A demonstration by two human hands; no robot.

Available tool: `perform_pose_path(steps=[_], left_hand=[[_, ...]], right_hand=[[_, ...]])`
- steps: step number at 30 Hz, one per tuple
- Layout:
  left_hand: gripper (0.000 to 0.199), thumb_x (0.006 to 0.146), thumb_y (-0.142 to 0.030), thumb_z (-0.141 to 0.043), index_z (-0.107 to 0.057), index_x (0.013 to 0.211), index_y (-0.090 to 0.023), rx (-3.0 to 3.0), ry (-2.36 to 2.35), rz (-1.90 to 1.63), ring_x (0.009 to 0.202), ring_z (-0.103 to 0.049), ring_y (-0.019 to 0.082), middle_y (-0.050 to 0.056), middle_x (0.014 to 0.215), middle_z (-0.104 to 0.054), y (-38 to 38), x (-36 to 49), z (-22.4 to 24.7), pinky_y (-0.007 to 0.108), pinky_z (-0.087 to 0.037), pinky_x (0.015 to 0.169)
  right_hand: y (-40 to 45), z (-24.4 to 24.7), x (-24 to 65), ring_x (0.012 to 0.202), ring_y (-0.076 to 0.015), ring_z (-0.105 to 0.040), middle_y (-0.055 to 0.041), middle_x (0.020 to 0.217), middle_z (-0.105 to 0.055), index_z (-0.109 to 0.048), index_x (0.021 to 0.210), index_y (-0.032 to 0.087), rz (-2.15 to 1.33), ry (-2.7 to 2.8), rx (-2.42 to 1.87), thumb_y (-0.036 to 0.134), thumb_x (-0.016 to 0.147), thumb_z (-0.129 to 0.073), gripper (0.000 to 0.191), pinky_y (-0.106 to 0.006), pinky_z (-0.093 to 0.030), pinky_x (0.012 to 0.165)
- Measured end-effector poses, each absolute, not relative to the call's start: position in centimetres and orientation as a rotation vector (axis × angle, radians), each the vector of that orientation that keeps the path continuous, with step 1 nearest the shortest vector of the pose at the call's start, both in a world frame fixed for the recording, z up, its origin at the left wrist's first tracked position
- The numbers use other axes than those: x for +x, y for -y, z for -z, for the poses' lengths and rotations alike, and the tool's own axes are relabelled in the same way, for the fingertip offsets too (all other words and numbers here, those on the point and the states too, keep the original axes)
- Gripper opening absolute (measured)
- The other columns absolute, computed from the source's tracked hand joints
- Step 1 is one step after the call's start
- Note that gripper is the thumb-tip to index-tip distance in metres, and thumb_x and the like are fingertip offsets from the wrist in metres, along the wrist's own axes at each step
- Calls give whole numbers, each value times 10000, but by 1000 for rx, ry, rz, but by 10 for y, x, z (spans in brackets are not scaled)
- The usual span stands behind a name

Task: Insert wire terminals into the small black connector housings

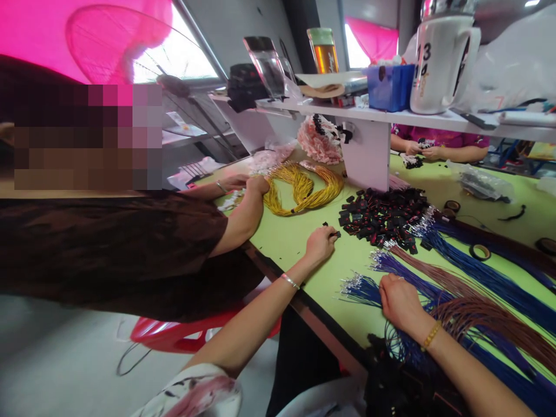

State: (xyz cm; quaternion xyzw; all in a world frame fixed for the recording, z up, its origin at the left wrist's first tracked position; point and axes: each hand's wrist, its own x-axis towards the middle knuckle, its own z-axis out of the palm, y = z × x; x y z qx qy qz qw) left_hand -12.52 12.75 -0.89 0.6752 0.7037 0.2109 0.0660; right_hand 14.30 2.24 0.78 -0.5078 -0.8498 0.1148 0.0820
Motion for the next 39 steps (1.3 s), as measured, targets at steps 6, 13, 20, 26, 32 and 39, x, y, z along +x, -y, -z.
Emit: perform_pose_path(steps=[6,13,20,26,32,39], left_hand=[[282,751,-175,-592,-625,1030,-203,1828,-1881,-1029,832,-533,186,59,935,-591,-105,-124,-3,330,-418,792],[354,643,-219,-716,-666,992,-180,1054,-1149,-1359,740,-529,114,19,855,-624,-83,-90,-49,241,-409,670],[365,635,-141,-750,-675,991,-152,657,-840,-1181,669,-536,69,17,825,-613,-41,-65,-43,216,-441,664],[335,698,-138,-697,-665,1029,-176,477,-718,-1104,716,-561,104,19,816,-583,-18,-45,-34,234,-472,650],[234,719,-171,-702,-651,946,-153,434,-643,-1122,726,-547,94,25,822,-584,-12,-31,-19,217,-460,679],[258,732,-173,-699,-633,981,-159,441,-613,-1104,749,-549,101,30,833,-600,-10,-30,-15,223,-443,702]], right_hand=[[-24,-12,147,635,-154,-523,-35,714,-585,-500,812,180,-512,2350,-1487,203,907,-373,160,-265,-302,608],[-33,-25,142,591,-112,-415,28,647,-479,-508,754,190,-1164,1803,-1151,401,870,-499,241,-226,-344,564],[-28,-42,133,581,-97,-399,30,637,-469,-544,744,177,-1328,1624,-1077,435,813,-572,268,-217,-349,547],[-24,-41,134,539,-88,-392,37,581,-469,-547,712,170,-1244,1689,-1150,363,797,-564,211,-203,-336,502],[-19,-36,134,525,-82,-375,48,548,-439,-515,644,173,-949,1856,-1220,241,816,-504,186,-202,-306,507],[-18,-34,135,522,-84,-381,45,553,-455,-490,621,181,-787,1976,-1206,190,796,-486,175,-209,-295,523]])
